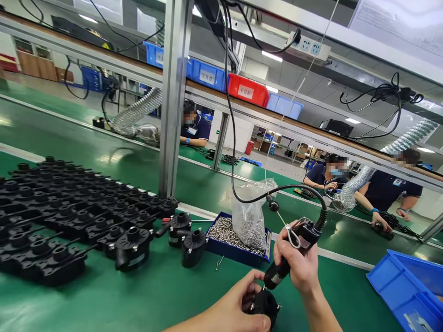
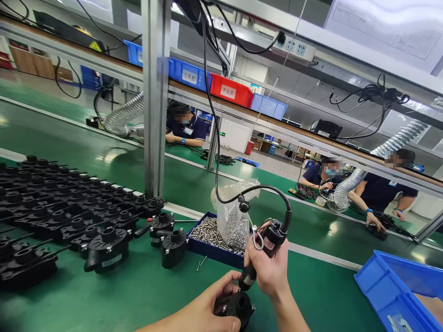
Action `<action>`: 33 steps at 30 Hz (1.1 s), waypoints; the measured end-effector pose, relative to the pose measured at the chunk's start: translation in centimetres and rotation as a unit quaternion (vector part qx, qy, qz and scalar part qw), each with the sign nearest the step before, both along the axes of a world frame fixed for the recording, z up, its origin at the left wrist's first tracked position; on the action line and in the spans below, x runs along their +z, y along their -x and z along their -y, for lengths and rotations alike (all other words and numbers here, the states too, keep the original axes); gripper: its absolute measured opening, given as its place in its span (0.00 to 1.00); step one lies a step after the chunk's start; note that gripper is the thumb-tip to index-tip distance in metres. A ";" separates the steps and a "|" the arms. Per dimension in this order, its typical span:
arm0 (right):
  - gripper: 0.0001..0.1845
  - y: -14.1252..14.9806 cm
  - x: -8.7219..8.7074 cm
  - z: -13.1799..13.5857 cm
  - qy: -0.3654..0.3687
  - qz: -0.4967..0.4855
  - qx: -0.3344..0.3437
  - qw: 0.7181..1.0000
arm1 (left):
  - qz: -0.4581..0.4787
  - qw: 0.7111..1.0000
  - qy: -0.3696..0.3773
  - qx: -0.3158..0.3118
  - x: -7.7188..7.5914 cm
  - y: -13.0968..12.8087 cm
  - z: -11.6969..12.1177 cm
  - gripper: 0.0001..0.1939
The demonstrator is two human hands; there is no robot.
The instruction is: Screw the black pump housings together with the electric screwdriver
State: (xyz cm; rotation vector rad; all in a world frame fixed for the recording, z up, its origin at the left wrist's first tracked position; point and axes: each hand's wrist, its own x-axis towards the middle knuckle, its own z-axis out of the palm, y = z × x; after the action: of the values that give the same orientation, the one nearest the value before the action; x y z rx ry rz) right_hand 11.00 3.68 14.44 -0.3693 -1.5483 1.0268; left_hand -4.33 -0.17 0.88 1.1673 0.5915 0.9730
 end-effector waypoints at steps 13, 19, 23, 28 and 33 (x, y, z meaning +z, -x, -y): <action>0.18 1.7 0.6 1.6 0.052 -0.002 -0.062 0.997 | 0.014 1.000 0.025 0.006 -0.5 -0.4 0.0 0.37; 0.17 1.0 -0.4 0.8 0.036 0.007 -0.058 0.998 | 0.025 1.000 0.014 0.004 -0.8 -0.5 0.0 0.36; 0.15 0.9 -0.8 0.4 0.010 0.008 -0.046 0.999 | 0.020 1.000 0.007 0.007 -0.5 -0.5 0.1 0.34; 0.15 0.9 -0.6 0.2 -0.008 0.035 -0.057 0.998 | 0.005 1.000 0.000 0.003 0.0 -0.3 0.1 0.34; 0.12 0.6 0.7 1.2 -0.011 -0.013 -0.101 0.995 | -0.034 0.999 -0.022 -0.002 1.0 0.5 -0.5 0.36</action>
State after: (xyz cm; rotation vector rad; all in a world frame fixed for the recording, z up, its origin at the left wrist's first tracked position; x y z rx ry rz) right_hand 10.42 2.53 15.10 -0.4867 -1.4651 0.8533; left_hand -4.85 0.32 1.87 1.2454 0.6239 0.9494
